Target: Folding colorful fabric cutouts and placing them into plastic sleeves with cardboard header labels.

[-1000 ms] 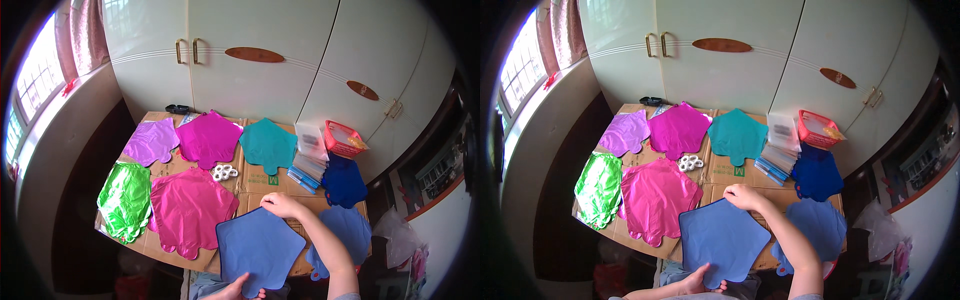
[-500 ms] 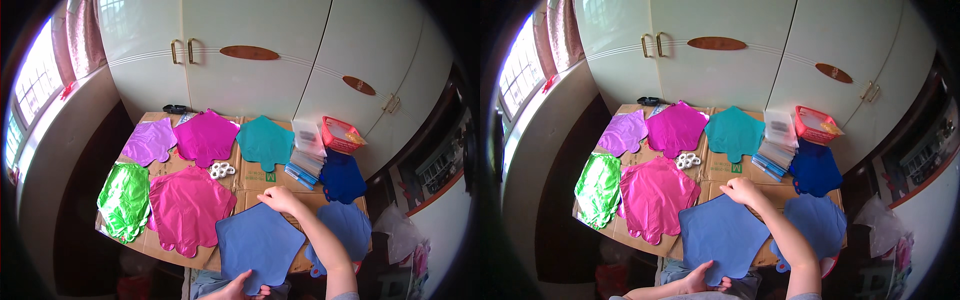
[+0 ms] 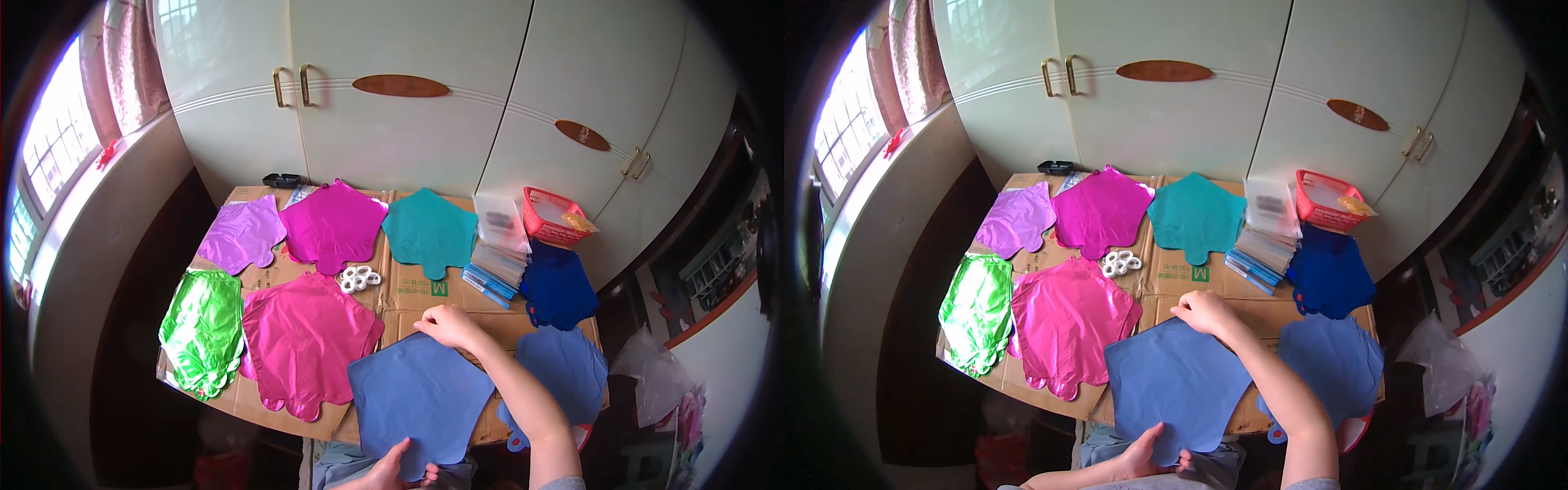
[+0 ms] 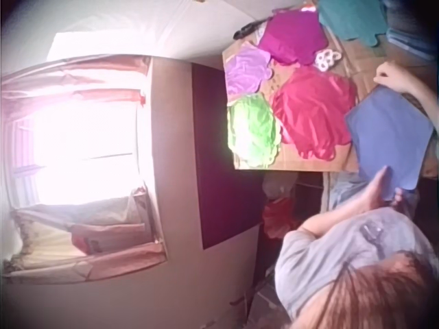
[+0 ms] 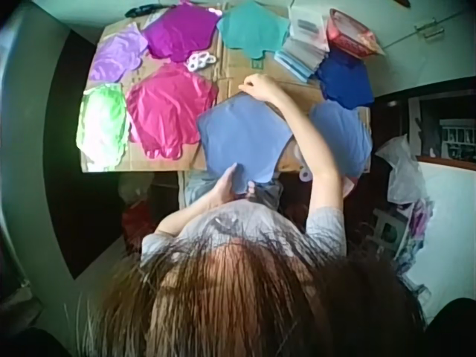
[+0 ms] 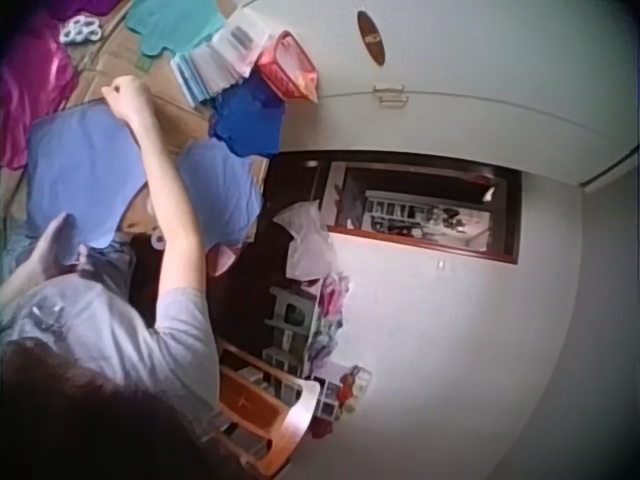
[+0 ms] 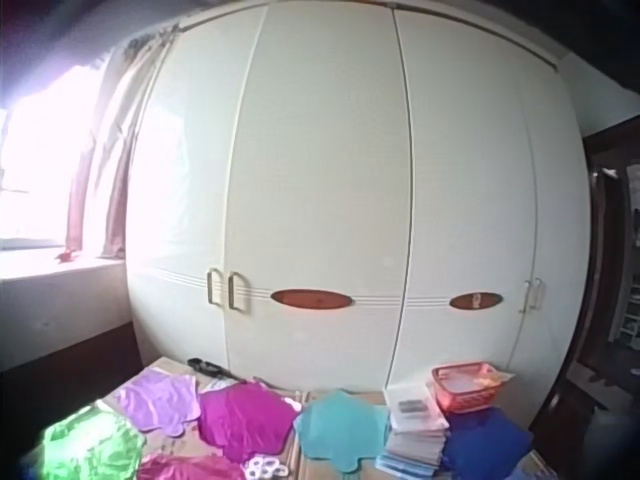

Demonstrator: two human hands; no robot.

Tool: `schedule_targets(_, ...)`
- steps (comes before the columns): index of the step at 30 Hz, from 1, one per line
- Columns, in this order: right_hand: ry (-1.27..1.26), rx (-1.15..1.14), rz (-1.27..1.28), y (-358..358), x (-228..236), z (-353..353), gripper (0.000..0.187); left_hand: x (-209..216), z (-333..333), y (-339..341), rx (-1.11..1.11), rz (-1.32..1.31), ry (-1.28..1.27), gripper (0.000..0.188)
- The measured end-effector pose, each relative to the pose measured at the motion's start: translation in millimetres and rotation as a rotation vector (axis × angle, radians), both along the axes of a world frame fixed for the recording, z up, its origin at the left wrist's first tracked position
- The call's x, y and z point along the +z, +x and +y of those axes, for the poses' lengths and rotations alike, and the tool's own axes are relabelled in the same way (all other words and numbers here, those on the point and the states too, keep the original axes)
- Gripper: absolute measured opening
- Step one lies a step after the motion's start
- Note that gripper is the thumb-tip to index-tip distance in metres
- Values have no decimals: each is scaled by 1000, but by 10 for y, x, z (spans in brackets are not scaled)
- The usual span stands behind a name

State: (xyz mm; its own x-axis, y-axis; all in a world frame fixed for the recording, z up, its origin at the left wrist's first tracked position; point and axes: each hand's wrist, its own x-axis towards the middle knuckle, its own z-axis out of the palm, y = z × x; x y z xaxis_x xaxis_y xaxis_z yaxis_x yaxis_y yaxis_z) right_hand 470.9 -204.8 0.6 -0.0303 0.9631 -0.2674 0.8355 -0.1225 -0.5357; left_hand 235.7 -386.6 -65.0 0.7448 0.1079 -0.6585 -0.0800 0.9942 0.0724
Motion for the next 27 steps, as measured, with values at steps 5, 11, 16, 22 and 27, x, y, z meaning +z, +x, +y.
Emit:
schedule_targets(5, 33, -16, -88, 11, -45, -8, 28, -70, -3, -14, -21, 26, -81, 38)
schedule_targets(11, 106, -23, -70, 17, -87, 0, 29, -39, 5, -3, 1, 56, -71, 29)
schedule_targets(16, 132, 52, 92, 67, -48, -39, 28, -81, -2, -46, 3, -10, -52, 31)
schedule_targets(22, 168, 53, 101, 106, -90, -69, 20, 22, 8, -43, -37, 5, 4, 28)
schedule_targets(27, 258, 68, 4, 62, -164, -57, 22, -19, -41, -42, -12, -5, 112, 15)
